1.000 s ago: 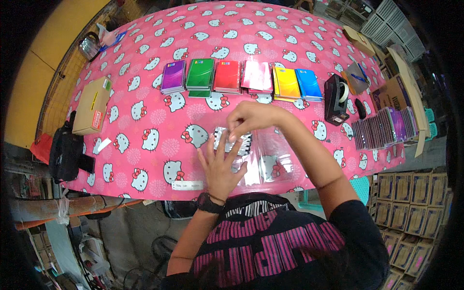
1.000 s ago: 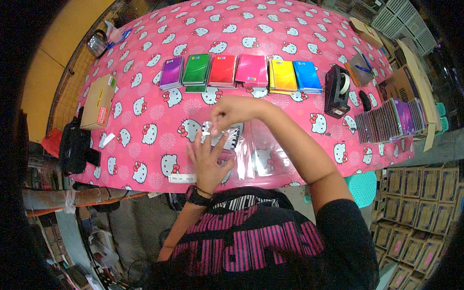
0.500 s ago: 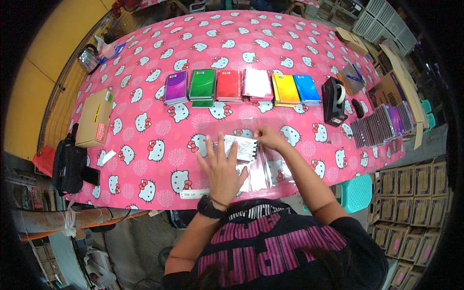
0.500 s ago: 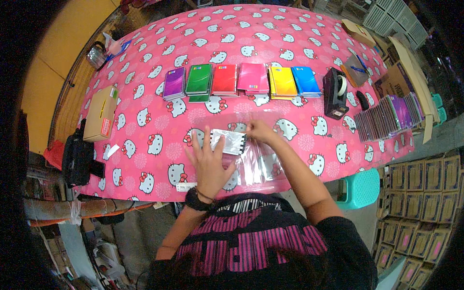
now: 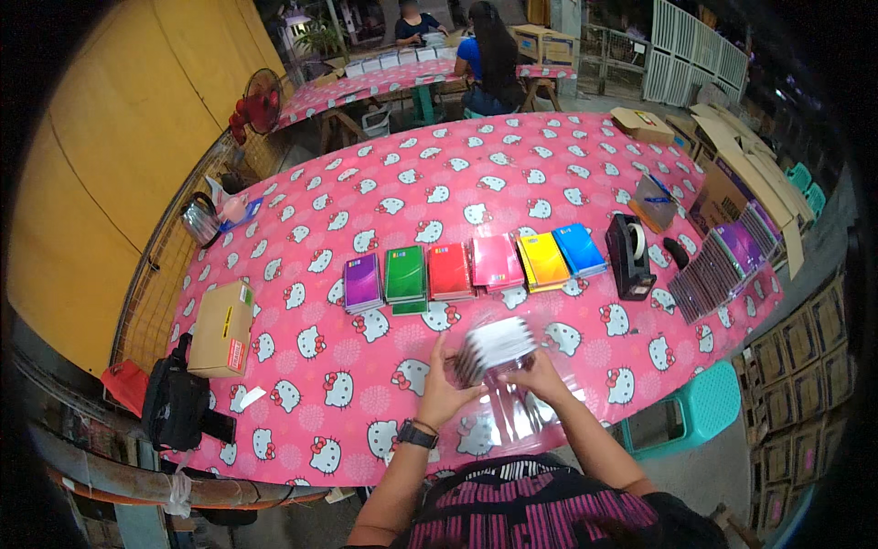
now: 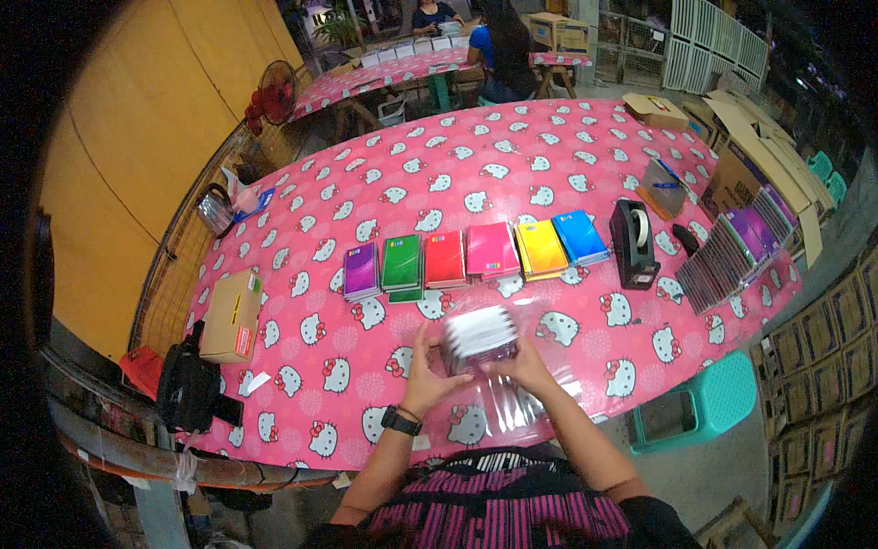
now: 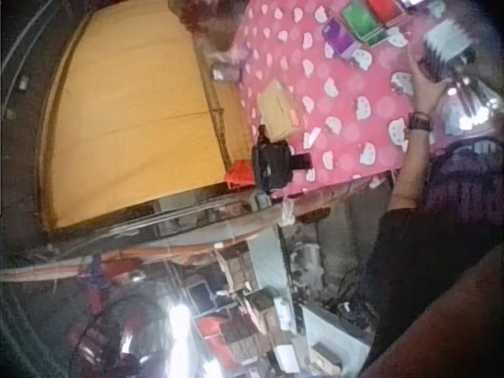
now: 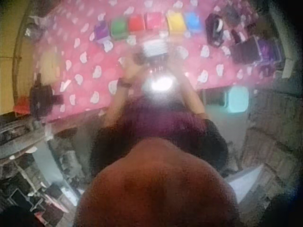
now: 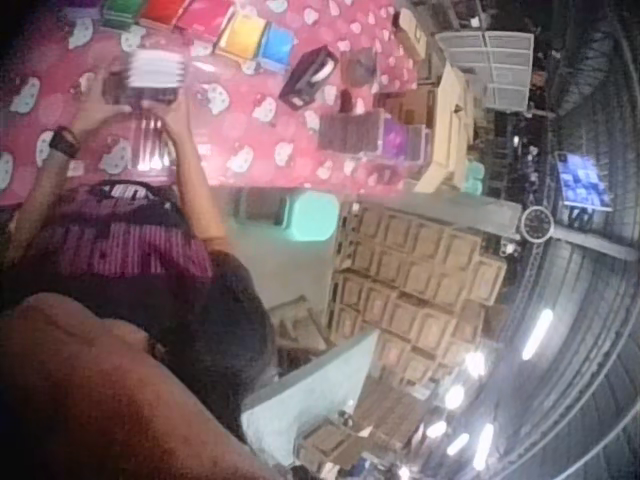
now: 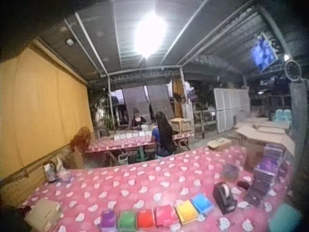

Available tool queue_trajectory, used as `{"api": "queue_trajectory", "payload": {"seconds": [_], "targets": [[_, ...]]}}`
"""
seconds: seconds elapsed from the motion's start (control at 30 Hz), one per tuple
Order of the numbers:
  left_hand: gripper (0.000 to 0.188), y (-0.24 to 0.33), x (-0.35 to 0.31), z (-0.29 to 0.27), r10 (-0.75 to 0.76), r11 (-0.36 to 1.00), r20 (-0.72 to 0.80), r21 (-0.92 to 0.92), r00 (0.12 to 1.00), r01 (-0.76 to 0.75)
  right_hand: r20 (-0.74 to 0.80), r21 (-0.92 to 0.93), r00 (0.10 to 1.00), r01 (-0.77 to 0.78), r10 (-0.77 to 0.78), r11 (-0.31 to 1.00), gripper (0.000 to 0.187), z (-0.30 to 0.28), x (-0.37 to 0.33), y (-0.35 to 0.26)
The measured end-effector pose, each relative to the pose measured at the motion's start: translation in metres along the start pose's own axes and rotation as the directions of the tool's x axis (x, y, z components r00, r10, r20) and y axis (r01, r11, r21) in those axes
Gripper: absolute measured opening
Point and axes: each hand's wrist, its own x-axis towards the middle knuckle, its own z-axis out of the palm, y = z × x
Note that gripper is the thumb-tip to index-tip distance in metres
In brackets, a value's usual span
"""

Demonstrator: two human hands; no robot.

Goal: The person places a stack of notebooks into a clear plastic bag, seals it with adhesive tape, and repeats the process with additional stacks of notebooks.

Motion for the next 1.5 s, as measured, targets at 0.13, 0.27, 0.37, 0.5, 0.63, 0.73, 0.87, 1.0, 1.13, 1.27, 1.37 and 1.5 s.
{"api": "queue_trajectory", "payload": {"seconds": [0.13, 0.27, 0.37, 0.5, 0.63, 0.73, 0.87, 1.0, 1.13, 1.27, 1.37, 1.5], "targets": [[0.107, 0.002, -0.001, -0.003, 0.067, 0.985, -0.060, -0.158, 0.996, -0.076, 0.033, -0.260, 0.996, 0.091, -0.085, 0.961, 0.070, 0.007, 0.002, 0.004], [0.089, 0.020, 0.014, -0.020, 0.080, 0.988, -0.003, -0.136, 0.997, -0.079, -0.022, -0.212, 0.997, 0.065, -0.071, 0.975, 0.050, 0.014, 0.020, -0.047], [0.075, 0.054, 0.036, -0.033, 0.022, 0.993, 0.053, 0.115, 0.998, -0.028, 0.036, -0.802, 0.986, 0.125, -0.160, 0.584, 0.023, 0.020, 0.034, -0.073], [0.067, 0.088, 0.036, -0.049, 0.295, 0.955, -0.193, 0.074, 0.936, -0.286, -0.102, -0.690, 0.917, 0.214, -0.386, 0.692, 0.018, 0.017, 0.035, -0.103], [0.068, 0.063, 0.019, -0.061, 0.313, 0.940, -0.313, -0.033, 0.897, -0.339, -0.112, -0.493, 0.954, 0.191, -0.279, 0.849, 0.027, -0.031, 0.006, -0.082], [0.065, 0.014, -0.020, -0.020, 0.133, 0.984, -0.469, -0.039, 0.873, -0.171, 0.072, -0.528, 0.942, 0.315, -0.327, 0.789, 0.037, -0.025, -0.011, -0.041], [0.062, 0.004, -0.048, -0.012, 0.206, 0.950, -0.147, 0.267, 0.968, -0.162, 0.207, -0.599, 0.916, 0.397, -0.345, 0.695, 0.045, -0.005, -0.014, -0.037], [0.064, 0.002, -0.046, -0.014, 0.245, 0.916, -0.014, 0.332, 0.969, -0.227, 0.370, -0.551, 0.882, 0.462, -0.292, 0.695, 0.054, -0.007, 0.001, -0.035], [0.065, -0.004, -0.045, -0.022, 0.266, 0.866, 0.131, 0.402, 0.955, -0.296, 0.507, -0.558, 0.834, 0.510, -0.218, 0.654, 0.060, -0.014, 0.010, -0.044], [0.065, 0.000, -0.032, -0.033, 0.230, 0.863, 0.295, 0.378, 0.927, -0.334, 0.614, -0.566, 0.783, 0.524, -0.099, 0.637, 0.066, -0.013, 0.011, -0.048], [0.065, 0.007, -0.015, -0.034, 0.230, 0.850, 0.400, 0.362, 0.887, -0.383, 0.632, -0.610, 0.774, 0.511, -0.017, 0.605, 0.066, -0.006, 0.009, -0.052], [0.064, 0.015, -0.007, -0.027, 0.191, 0.810, 0.455, 0.428, 0.870, -0.401, 0.660, -0.599, 0.751, 0.502, 0.029, 0.624, 0.065, -0.010, 0.013, -0.053]]}}
